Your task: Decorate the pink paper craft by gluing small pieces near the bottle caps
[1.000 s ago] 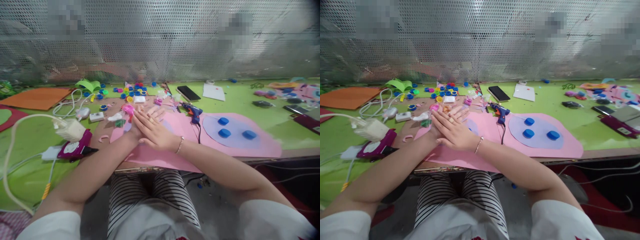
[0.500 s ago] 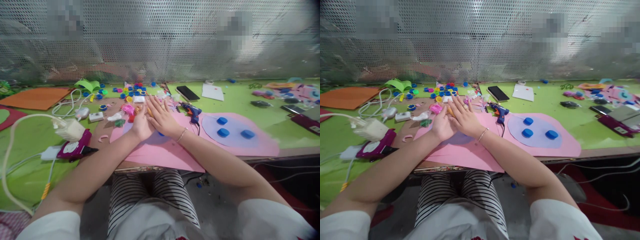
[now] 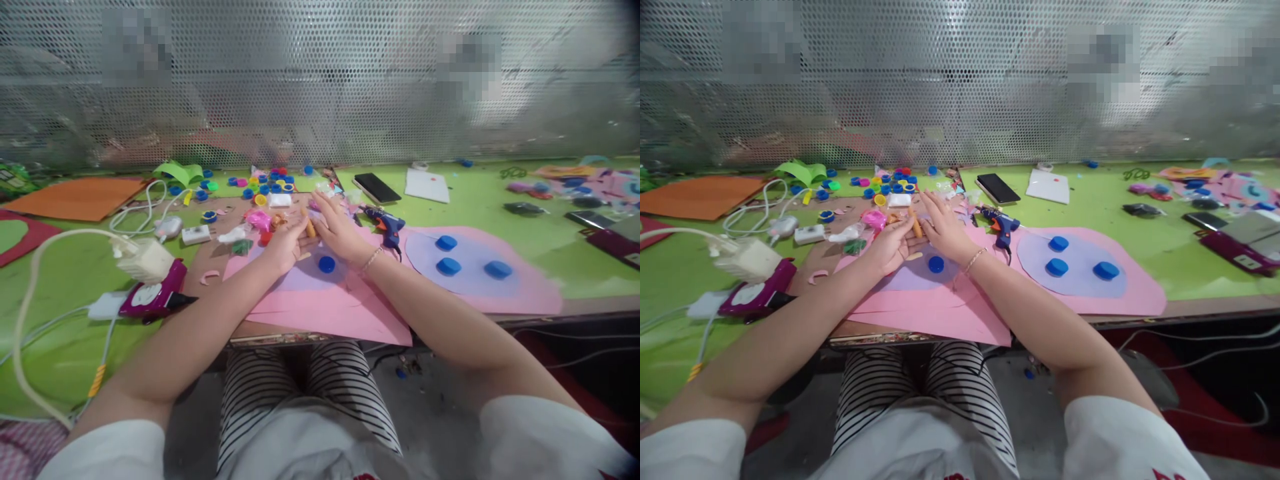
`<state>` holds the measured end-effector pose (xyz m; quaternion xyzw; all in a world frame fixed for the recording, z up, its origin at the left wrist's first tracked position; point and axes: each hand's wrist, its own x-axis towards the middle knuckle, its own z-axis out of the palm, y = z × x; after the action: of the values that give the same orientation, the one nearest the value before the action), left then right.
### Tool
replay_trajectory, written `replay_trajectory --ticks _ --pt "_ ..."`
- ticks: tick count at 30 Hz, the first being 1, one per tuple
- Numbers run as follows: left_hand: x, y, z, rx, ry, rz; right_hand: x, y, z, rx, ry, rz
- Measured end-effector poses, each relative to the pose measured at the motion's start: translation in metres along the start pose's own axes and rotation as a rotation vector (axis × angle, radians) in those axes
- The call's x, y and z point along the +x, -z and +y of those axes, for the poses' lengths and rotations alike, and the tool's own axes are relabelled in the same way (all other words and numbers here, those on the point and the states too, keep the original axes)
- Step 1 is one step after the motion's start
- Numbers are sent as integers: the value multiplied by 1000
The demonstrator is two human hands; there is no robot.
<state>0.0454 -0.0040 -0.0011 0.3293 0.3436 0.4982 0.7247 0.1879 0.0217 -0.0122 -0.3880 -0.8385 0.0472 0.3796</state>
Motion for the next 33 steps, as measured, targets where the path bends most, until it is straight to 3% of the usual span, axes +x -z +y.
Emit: replay_trajectory --ticks 7,10,15,26,33 --pt "2 5 0 30 -104 -55 -2 12 -8 74 286 -108" --pt "5 9 -2 59 -100 -53 -2 12 -8 59 346 -118" --pt "8 13 -4 99 -58 -53 -3 8 -4 33 350 -44" --pt "5 8 -2 41 -85 -101 -2 5 -2 44 308 -14" --pt "7 10 -2 57 -132 34 0 5 2 118 210 36"
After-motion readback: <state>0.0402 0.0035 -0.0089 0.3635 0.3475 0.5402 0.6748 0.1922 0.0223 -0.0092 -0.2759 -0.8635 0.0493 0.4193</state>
